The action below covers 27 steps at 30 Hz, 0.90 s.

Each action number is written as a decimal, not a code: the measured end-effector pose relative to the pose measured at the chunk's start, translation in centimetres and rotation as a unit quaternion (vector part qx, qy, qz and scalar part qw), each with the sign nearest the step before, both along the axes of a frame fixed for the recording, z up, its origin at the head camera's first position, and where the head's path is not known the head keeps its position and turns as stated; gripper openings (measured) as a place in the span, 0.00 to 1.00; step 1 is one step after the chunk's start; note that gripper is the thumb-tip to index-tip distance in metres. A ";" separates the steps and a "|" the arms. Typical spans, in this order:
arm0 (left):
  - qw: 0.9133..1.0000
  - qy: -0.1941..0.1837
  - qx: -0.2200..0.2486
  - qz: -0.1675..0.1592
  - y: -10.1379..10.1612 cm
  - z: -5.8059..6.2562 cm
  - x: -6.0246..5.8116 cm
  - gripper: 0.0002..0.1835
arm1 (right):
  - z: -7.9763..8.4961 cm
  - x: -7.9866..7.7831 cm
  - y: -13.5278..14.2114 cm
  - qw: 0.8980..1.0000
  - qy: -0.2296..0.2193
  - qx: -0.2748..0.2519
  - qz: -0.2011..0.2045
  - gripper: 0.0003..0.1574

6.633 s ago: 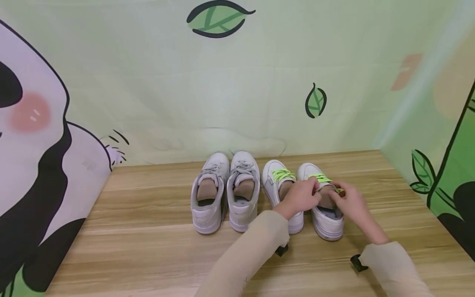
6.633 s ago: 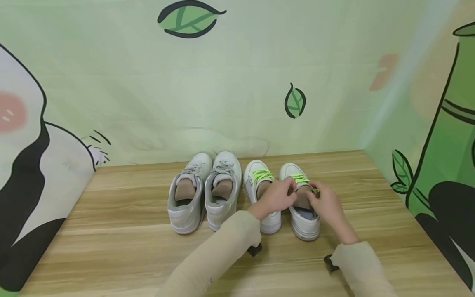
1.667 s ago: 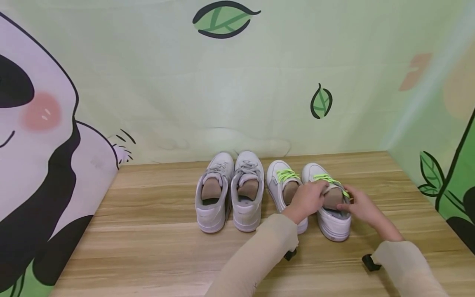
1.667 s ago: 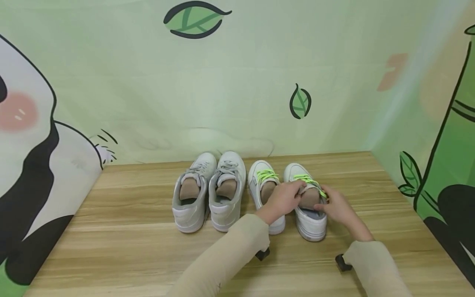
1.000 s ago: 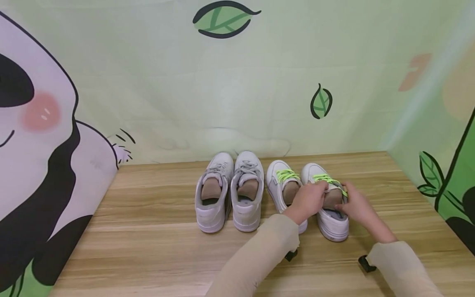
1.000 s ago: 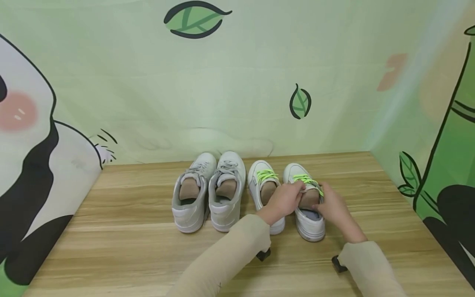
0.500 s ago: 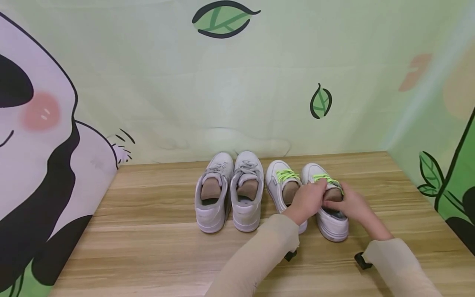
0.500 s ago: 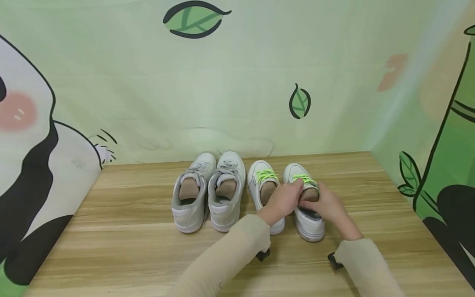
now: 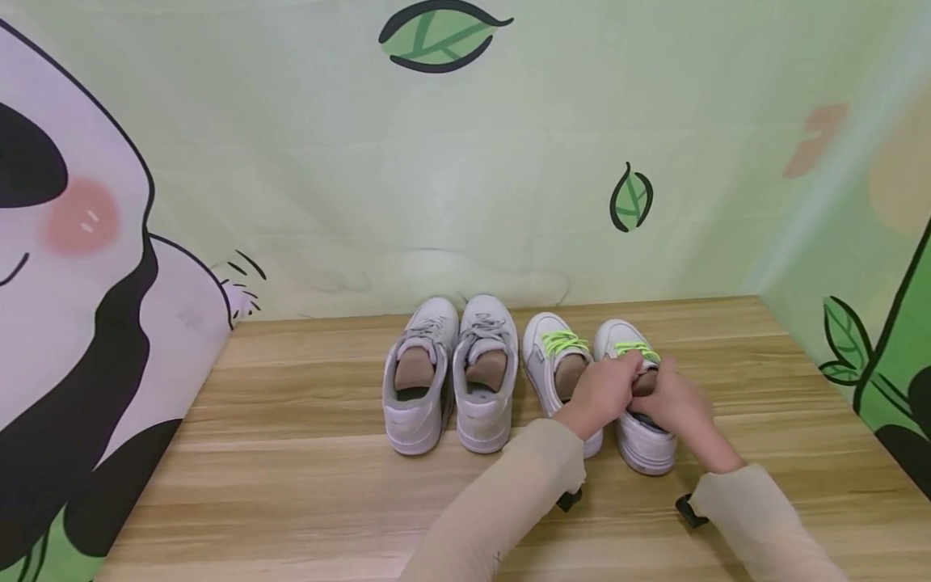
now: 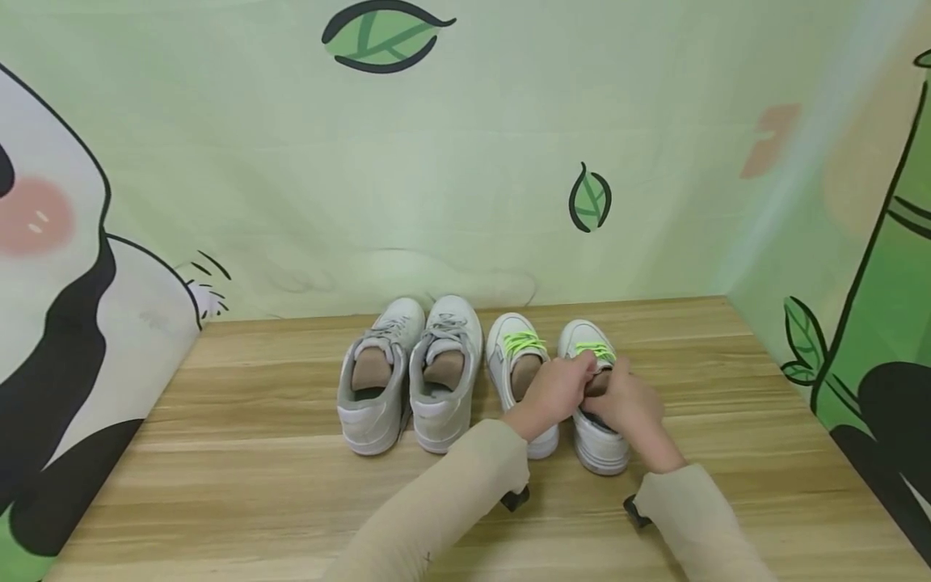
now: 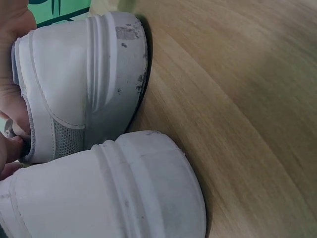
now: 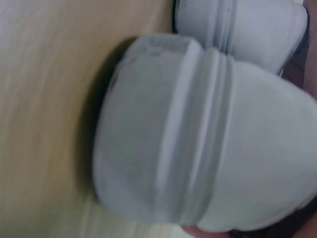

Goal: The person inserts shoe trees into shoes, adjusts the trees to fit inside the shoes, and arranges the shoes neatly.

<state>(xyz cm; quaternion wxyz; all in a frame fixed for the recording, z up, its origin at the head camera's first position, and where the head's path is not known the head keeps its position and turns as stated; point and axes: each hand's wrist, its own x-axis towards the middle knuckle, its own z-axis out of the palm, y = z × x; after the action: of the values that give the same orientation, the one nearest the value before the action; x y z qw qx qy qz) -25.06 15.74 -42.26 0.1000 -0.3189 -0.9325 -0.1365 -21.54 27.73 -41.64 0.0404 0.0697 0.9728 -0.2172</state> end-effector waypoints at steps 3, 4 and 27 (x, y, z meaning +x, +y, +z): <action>1.000 -0.002 -0.006 0.003 0.0 0.0 0.0 0.01 | 0.1 0.0 -0.3 1.000 -0.013 0.006 -0.018 0.46; 1.000 -0.002 -0.008 0.004 -0.1 0.0 0.0 0.02 | 0.2 -0.1 -0.4 1.000 -0.016 0.005 -0.020 0.46; 0.999 -0.033 -0.003 0.020 0.0 0.2 -0.2 0.03 | 0.5 -0.4 2.1 0.978 0.015 -0.179 0.107 0.34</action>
<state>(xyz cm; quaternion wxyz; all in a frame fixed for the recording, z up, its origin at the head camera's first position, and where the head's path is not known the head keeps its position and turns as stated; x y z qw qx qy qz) -25.23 15.74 -42.08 0.0706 -0.2959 -0.9419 -0.1424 -21.92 29.86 -41.17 0.0609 -0.0460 0.9205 -0.3832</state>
